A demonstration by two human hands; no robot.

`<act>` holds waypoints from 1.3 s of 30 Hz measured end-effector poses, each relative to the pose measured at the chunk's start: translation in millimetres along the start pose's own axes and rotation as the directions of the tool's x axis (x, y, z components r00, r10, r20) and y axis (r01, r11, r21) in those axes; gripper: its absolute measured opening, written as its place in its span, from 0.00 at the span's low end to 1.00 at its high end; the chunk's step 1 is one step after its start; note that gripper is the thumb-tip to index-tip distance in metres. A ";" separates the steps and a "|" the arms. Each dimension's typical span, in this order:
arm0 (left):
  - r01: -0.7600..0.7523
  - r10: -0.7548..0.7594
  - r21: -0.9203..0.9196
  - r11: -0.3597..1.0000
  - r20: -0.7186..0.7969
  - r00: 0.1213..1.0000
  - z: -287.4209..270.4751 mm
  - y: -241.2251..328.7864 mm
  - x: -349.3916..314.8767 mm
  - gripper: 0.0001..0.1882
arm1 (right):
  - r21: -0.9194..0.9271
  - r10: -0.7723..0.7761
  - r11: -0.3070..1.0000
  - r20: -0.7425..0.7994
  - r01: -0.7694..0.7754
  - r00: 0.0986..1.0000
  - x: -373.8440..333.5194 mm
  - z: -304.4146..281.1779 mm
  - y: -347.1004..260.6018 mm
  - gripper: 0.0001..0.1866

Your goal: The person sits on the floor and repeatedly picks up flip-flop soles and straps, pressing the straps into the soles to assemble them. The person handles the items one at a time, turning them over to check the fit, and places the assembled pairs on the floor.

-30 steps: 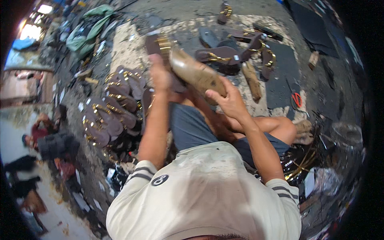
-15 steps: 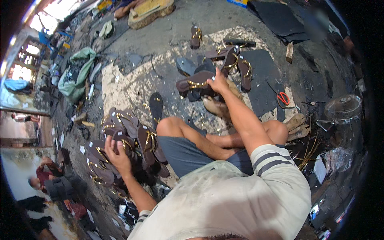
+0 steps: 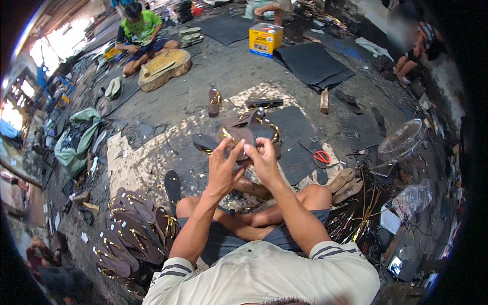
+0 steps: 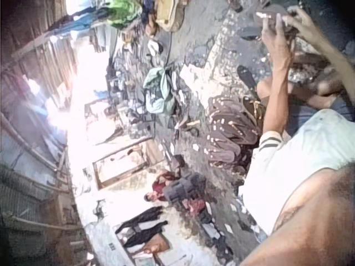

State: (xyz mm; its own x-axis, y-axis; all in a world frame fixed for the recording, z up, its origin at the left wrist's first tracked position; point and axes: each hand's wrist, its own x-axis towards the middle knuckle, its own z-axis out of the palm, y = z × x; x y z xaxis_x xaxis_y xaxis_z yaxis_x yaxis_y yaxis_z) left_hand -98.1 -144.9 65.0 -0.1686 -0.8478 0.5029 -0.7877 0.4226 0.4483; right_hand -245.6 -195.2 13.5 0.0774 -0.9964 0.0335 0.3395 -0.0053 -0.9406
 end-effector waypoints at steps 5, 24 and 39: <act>0.026 -0.063 -0.228 0.973 -0.158 0.985 3.8 0.2 -11.6 0.21 | 0.083 0.021 0.996 0.059 -0.026 0.998 -33.3 -9.6 -43.6 0.14; 0.467 -0.567 -0.372 0.802 -0.229 0.791 9.7 -21.8 -86.4 0.20 | -0.729 -0.077 0.655 0.199 0.200 0.977 -38.1 -19.1 -1.0 0.32; 0.370 -0.531 -0.514 0.774 -0.209 0.821 -57.2 -78.6 -114.2 0.13 | -0.887 -0.537 0.444 -0.152 0.125 0.830 7.5 -102.7 30.8 0.36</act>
State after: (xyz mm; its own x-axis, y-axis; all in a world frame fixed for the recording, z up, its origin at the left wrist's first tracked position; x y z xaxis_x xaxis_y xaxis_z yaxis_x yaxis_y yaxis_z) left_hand 16.9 -63.0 14.6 0.4039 -0.8536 0.3289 -0.3673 0.1780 0.9129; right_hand -330.8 -211.5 -49.9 -0.2604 -0.8370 0.4812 -0.6712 -0.2014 -0.7134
